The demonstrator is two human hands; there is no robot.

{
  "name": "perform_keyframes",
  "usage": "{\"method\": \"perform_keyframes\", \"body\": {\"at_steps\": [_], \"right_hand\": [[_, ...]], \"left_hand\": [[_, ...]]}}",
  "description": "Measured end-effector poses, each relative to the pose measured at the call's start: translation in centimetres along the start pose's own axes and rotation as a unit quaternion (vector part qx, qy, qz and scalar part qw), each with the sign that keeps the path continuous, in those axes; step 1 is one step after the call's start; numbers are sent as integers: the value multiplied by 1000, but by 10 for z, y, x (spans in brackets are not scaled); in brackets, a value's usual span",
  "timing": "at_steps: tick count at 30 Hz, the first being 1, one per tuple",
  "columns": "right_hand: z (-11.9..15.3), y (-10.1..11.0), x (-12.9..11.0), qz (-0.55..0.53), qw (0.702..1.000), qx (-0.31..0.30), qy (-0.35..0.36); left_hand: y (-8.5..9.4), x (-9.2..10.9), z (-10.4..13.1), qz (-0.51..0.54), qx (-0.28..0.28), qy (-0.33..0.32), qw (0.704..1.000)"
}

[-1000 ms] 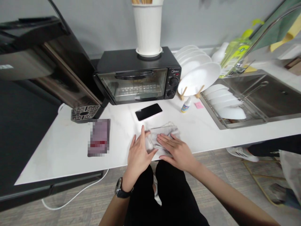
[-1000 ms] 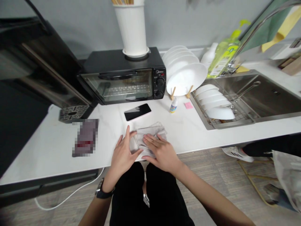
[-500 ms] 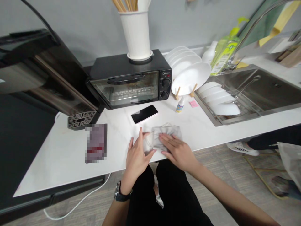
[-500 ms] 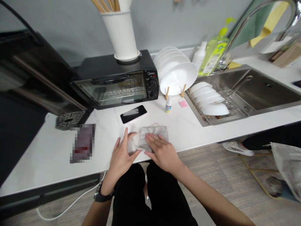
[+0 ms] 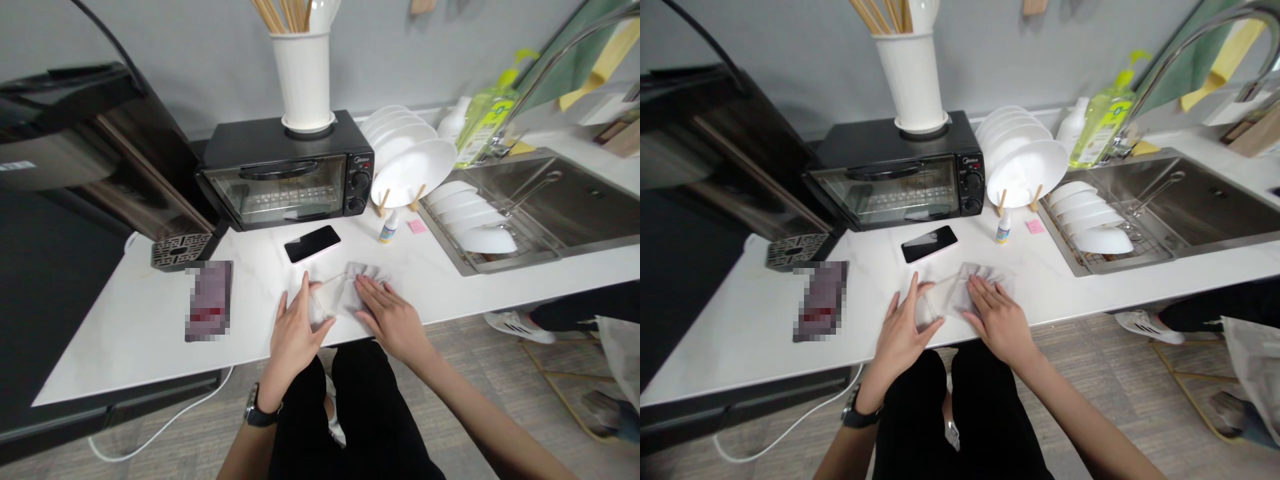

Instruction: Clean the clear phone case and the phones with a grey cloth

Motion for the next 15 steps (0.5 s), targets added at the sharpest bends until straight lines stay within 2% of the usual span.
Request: {"method": "perform_keyframes", "body": {"at_steps": [1,3,6,8,10,12,14,15], "right_hand": [[-3,1,8,17,1000,11,-19],[-14,-6,1,22,999,18,-26],[-25,-24,-44,-41,999,-7,32],[-20,-28,-62,-86,993,-32,68],[-10,-20,-53,-94,992,-40,70],[-6,-9,-25,-63,997,-26,36],[-11,-2,-1,-17,1000,0,-12],[-16,-4,2,0,1000,10,-26]], "left_hand": [[0,0,-1,2,0,0,1000],[-1,-1,-1,-1,-2,-2,1000],[-5,-5,0,-21,-8,-10,1000],[-6,-7,0,-26,-10,-11,1000],[-6,-6,0,-19,-12,-8,1000],[-4,-3,0,-9,-11,-5,1000],[-3,-1,-1,-2,-12,-4,1000],[-3,-1,-1,-1,-13,-3,1000]]}}
Point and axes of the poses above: each hand's wrist, its own z-axis away from the middle knuckle, its own y-axis out of the back of the hand, x = y × z, the point moved 10 cm from there along -z, towards the middle knuckle, and after that the axes turned 7 degrees about y, right-handed, at the moved point
